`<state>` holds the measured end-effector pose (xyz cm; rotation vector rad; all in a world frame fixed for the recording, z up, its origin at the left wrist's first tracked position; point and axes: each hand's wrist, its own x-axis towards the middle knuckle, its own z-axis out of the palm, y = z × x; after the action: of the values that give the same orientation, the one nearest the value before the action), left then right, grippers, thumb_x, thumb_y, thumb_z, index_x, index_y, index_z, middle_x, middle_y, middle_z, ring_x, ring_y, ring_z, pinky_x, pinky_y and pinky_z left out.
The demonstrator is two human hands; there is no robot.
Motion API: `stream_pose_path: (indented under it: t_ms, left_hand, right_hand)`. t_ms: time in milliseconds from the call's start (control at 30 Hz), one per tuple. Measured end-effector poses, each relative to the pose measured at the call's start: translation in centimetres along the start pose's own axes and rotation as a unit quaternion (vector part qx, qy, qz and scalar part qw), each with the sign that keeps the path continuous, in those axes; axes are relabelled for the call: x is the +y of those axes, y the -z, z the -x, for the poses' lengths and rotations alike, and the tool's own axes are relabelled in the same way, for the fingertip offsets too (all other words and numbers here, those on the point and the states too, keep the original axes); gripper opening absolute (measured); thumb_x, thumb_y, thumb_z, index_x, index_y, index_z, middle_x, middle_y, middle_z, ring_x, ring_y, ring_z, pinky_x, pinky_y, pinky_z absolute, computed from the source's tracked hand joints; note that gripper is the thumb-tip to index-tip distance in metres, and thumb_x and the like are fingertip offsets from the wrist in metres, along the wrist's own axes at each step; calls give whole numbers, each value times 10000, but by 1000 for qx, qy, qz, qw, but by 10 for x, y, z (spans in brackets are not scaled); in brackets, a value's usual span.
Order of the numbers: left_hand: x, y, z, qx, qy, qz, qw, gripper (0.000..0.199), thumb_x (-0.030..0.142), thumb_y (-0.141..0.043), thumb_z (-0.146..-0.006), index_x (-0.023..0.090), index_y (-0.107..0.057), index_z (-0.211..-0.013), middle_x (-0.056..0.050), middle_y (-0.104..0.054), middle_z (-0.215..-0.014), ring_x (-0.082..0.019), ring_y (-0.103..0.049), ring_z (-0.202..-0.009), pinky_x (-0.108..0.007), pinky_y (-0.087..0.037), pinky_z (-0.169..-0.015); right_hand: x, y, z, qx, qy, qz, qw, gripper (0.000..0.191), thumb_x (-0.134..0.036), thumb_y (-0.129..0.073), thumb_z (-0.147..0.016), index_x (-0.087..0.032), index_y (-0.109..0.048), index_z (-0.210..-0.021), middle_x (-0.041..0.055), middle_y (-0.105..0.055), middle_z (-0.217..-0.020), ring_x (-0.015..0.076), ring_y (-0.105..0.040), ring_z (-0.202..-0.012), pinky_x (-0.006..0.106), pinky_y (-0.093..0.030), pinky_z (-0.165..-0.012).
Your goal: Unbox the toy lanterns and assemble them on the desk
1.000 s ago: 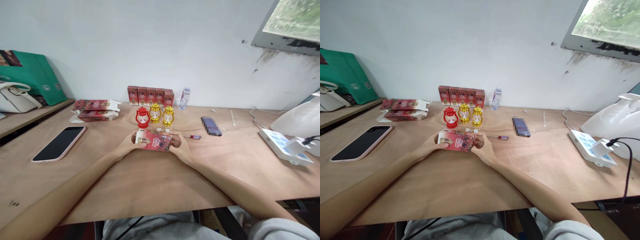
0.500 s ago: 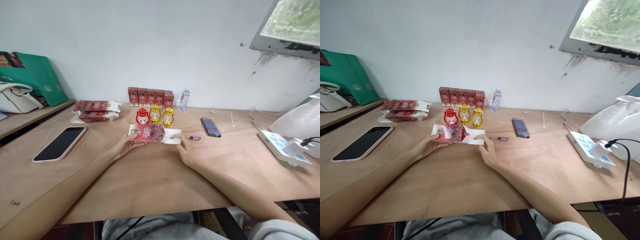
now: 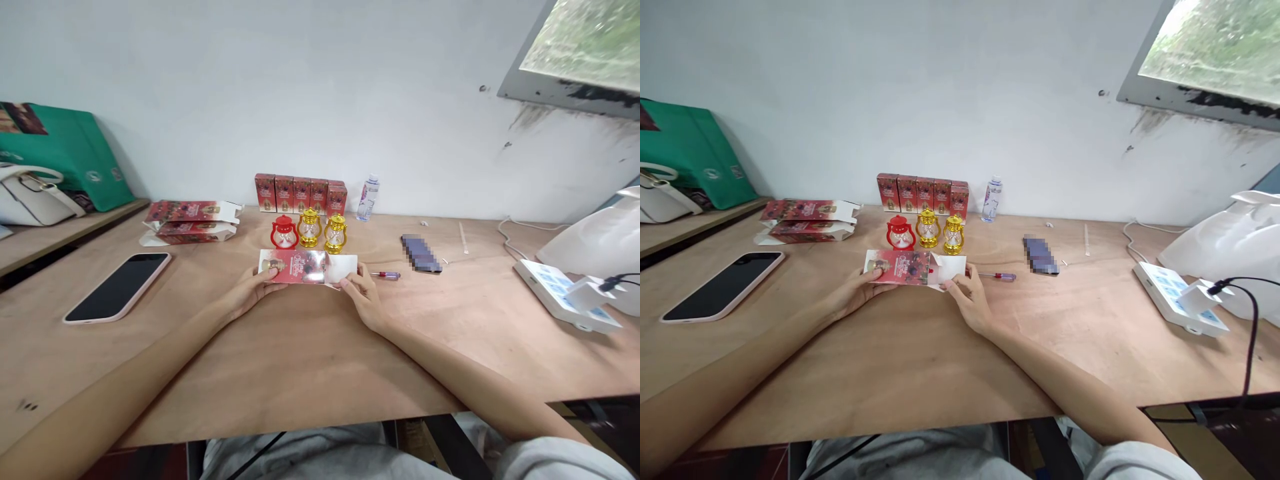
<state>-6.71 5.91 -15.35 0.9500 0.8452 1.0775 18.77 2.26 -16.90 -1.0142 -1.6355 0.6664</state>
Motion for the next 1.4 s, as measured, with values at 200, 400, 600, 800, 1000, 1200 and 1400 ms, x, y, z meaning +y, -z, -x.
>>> stream_pose_path:
  t_ms: [200, 400, 600, 800, 1000, 1200, 1400]
  left_hand:
    - [-3, -9, 7, -14, -19, -55, 998, 573, 323, -828, -582, 134, -602, -1073, -107, -715, -1016, -264, -681, -966, -390, -546, -910]
    - [-6, -14, 10, 7, -78, -146, 986, 715, 330, -865, -486, 190, -565, -1120, -76, -692, -1077, -276, -650, -1018, -402, -528, -891]
    - [-7, -13, 8, -15, -80, -131, 988, 681, 256, -866, -485, 218, -565, -1094, -36, -693, -1039, -226, -659, -960, -354, -534, -862]
    - [0, -8, 1, 26, -79, 16, 996, 538, 201, -826, -536, 199, -612, -1030, -25, -696, -986, -177, -657, -914, -294, -541, -833]
    - [13, 7, -8, 144, -138, 84, 976, 379, 265, -798, -547, 201, -609, -869, 26, -676, -820, -117, -626, -701, -230, -522, -659]
    - [18, 28, -15, 162, -160, 78, 971, 385, 565, -615, -724, 204, -584, -854, 6, -666, -734, -156, -641, -752, -273, -512, -706]
    - [14, 19, -9, 102, -79, 102, 986, 574, 717, -416, -776, 187, -617, -872, -50, -685, -784, -173, -639, -709, -315, -544, -697]
  right_hand:
    - [7, -5, -5, 18, -75, -39, 996, 308, -522, -637, -757, -227, -717, -792, 39, -584, -1026, 204, -534, -1014, 332, -409, -932]
    - [9, -5, -11, -3, -126, -128, 984, 328, -534, -700, -657, -207, -727, -652, 15, -675, -826, 204, -570, -865, 307, -437, -788]
    - [7, -4, -11, 11, -196, -170, 966, 282, -473, -748, -598, -193, -721, -619, -8, -653, -646, 162, -550, -687, 281, -419, -693]
    - [15, -1, -16, 106, -221, -296, 923, 155, -309, -780, -556, -186, -695, -600, 27, -699, -875, 196, -583, -985, 293, -420, -924]
    - [31, 9, -26, 164, -248, -375, 878, 125, -273, -734, -624, -208, -634, -661, 16, -715, -833, 175, -656, -891, 330, -503, -878]
    - [28, 27, -35, 251, -186, -353, 882, 164, -290, -734, -620, -194, -625, -697, 25, -711, -797, 160, -666, -795, 284, -539, -731]
    - [7, 41, -40, 289, -68, -185, 937, 244, -389, -741, -652, -179, -657, -745, 34, -672, -896, 158, -655, -764, 322, -536, -724]
